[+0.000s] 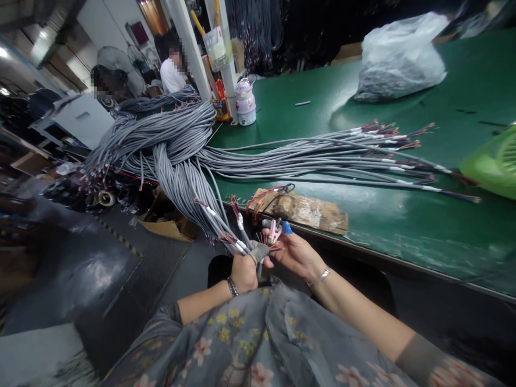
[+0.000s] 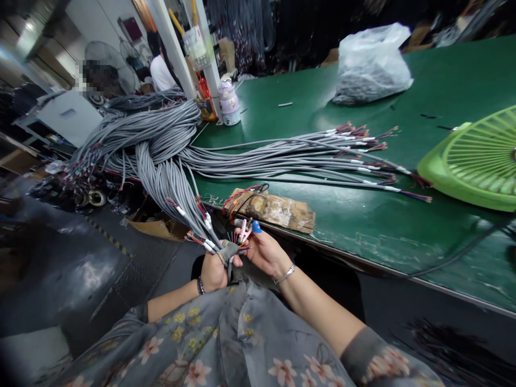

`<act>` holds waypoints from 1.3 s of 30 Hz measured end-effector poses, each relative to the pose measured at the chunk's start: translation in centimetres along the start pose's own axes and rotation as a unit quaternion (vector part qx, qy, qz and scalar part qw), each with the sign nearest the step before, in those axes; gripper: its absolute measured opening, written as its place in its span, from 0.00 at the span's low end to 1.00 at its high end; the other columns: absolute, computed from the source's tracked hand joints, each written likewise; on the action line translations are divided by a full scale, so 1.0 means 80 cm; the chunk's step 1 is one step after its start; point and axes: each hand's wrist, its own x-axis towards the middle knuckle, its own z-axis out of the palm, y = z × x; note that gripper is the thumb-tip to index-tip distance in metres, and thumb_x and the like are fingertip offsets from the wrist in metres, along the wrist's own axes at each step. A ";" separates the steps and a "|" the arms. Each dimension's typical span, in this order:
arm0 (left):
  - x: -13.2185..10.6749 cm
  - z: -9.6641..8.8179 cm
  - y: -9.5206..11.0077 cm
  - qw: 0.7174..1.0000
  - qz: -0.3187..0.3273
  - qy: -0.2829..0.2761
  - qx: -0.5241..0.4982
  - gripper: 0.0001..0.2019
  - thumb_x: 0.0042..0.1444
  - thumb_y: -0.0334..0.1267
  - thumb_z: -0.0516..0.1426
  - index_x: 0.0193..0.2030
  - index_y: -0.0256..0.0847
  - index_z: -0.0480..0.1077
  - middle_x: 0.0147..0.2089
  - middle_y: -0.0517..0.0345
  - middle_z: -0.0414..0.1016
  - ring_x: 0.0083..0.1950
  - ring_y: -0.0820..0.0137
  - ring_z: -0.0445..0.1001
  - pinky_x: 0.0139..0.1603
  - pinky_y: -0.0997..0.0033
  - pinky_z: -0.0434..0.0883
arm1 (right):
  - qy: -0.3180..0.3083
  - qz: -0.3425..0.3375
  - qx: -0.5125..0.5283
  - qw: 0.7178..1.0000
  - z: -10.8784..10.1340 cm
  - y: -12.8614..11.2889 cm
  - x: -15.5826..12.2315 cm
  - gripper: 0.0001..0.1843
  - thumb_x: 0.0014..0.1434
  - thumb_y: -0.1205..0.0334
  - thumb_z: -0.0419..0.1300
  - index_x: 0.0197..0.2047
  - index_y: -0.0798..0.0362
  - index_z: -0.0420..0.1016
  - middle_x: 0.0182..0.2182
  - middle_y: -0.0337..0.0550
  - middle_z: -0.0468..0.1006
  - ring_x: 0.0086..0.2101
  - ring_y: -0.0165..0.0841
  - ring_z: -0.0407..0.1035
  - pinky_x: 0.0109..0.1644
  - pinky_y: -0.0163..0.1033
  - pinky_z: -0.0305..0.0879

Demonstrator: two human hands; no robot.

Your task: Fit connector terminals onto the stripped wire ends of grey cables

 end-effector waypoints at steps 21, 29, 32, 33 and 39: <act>-0.007 -0.008 0.003 1.000 -0.021 0.008 0.002 0.17 0.39 0.49 0.63 0.16 0.39 0.66 0.13 0.59 0.67 0.17 0.75 0.63 0.23 0.73 0.59 | 0.044 -0.011 0.006 0.999 -0.023 -0.005 0.002 0.13 0.50 0.51 0.64 0.36 0.49 0.78 0.36 0.42 0.81 0.26 0.29 0.69 0.32 0.37 0.66; -0.006 -0.009 0.001 0.999 -0.035 0.020 -0.012 0.15 0.38 0.47 0.63 0.16 0.39 0.66 0.13 0.61 0.66 0.16 0.76 0.61 0.23 0.72 0.59 | 0.105 -0.121 -0.070 0.985 -0.019 -0.005 0.000 0.17 0.41 0.48 0.71 0.28 0.53 0.79 0.23 0.39 0.76 0.23 0.28 0.63 0.27 0.34 0.62; -0.004 -0.005 0.001 1.000 -0.019 0.021 0.003 0.16 0.38 0.49 0.63 0.16 0.39 0.66 0.12 0.61 0.64 0.16 0.75 0.61 0.23 0.73 0.58 | 0.093 -0.090 -0.064 0.990 -0.018 -0.007 0.002 0.20 0.41 0.46 0.70 0.30 0.53 0.79 0.21 0.39 0.75 0.22 0.28 0.62 0.27 0.35 0.62; -0.004 -0.004 0.001 1.000 -0.013 0.020 0.010 0.17 0.39 0.49 0.63 0.16 0.39 0.65 0.11 0.62 0.64 0.17 0.75 0.61 0.23 0.72 0.59 | 0.084 -0.072 -0.059 0.992 -0.018 -0.007 0.002 0.21 0.40 0.45 0.70 0.32 0.53 0.79 0.21 0.39 0.75 0.22 0.28 0.62 0.28 0.35 0.62; -0.003 -0.003 0.002 0.999 0.004 0.010 0.033 0.18 0.42 0.48 0.62 0.12 0.39 0.65 0.12 0.59 0.64 0.17 0.76 0.60 0.23 0.73 0.57 | 0.079 -0.056 -0.032 0.995 -0.020 -0.007 0.007 0.19 0.39 0.46 0.71 0.31 0.51 0.79 0.23 0.37 0.78 0.22 0.27 0.65 0.28 0.35 0.64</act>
